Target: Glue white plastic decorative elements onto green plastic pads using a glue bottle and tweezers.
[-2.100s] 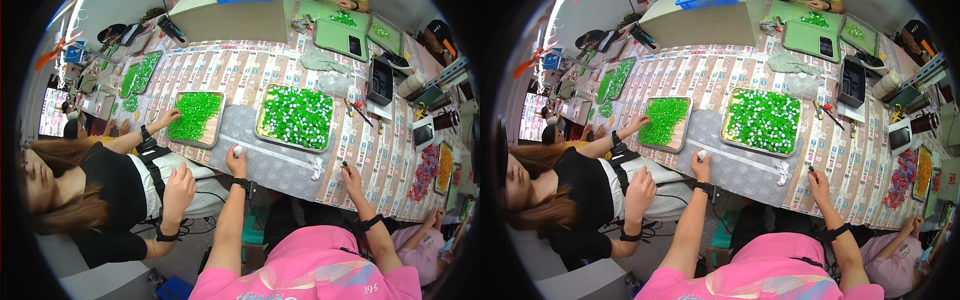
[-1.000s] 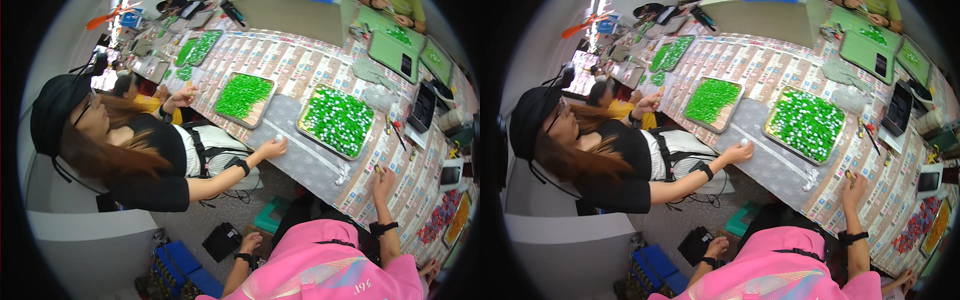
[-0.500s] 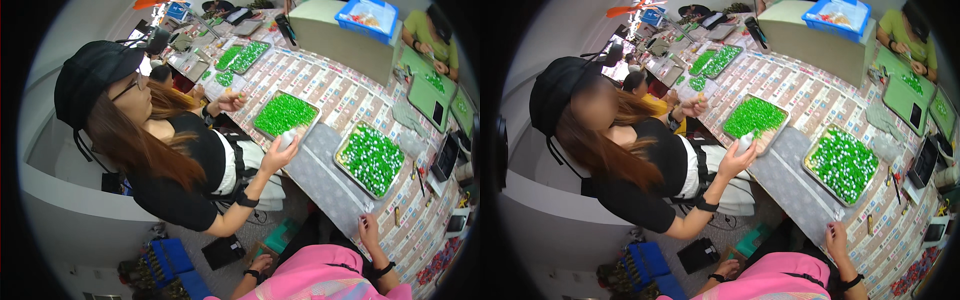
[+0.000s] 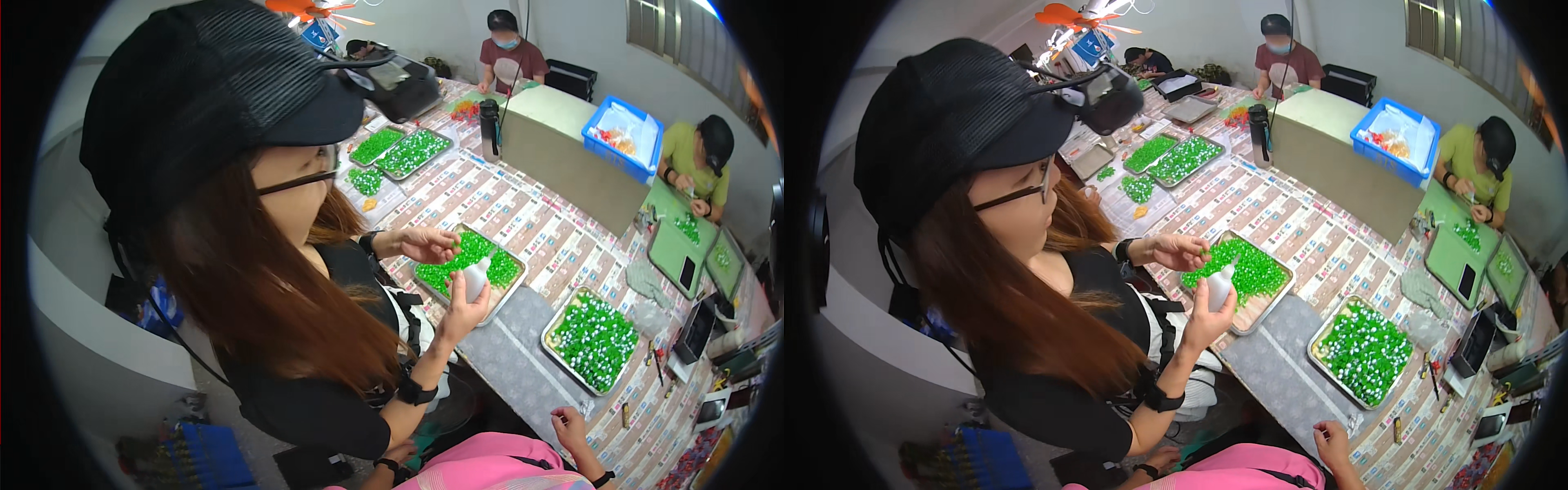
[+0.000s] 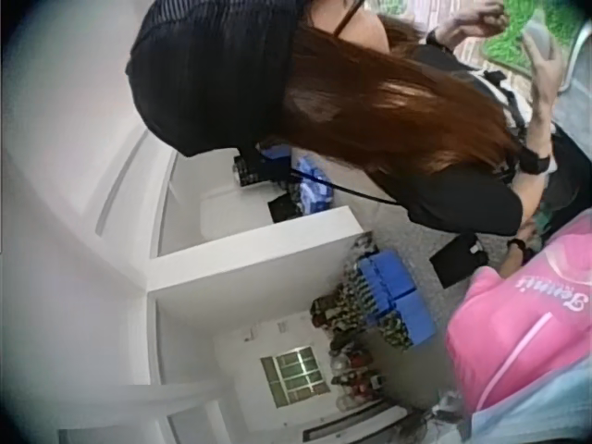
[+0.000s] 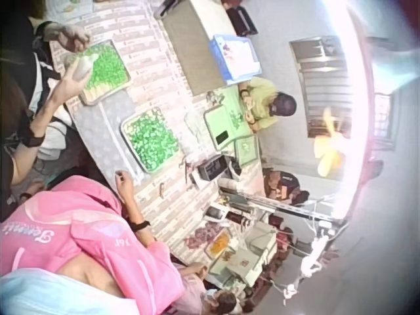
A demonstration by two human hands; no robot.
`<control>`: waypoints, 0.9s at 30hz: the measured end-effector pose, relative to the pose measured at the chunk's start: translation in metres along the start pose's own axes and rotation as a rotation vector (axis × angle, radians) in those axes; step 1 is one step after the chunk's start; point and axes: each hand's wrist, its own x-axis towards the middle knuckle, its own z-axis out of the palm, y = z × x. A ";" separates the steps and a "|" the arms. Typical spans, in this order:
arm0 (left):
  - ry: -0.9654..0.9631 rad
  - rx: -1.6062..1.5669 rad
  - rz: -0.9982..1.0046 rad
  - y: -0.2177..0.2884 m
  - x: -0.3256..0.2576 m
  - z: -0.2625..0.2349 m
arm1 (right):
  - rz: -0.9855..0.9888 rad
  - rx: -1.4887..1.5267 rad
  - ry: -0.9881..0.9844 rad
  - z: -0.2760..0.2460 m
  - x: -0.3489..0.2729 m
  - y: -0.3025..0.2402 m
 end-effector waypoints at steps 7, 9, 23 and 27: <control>0.173 -0.615 -0.285 -0.066 0.046 0.012 | 0.043 -0.080 -0.006 0.000 -0.004 -0.014; 0.206 -0.612 -0.334 -0.066 0.050 0.015 | 0.058 -0.072 0.009 0.000 -0.006 -0.015; 0.347 -0.853 -0.364 -0.043 0.069 0.027 | 0.151 -0.117 -0.010 -0.001 -0.012 -0.036; 0.335 -0.646 -0.332 -0.047 0.065 0.028 | 0.133 -0.115 0.006 0.001 -0.011 -0.037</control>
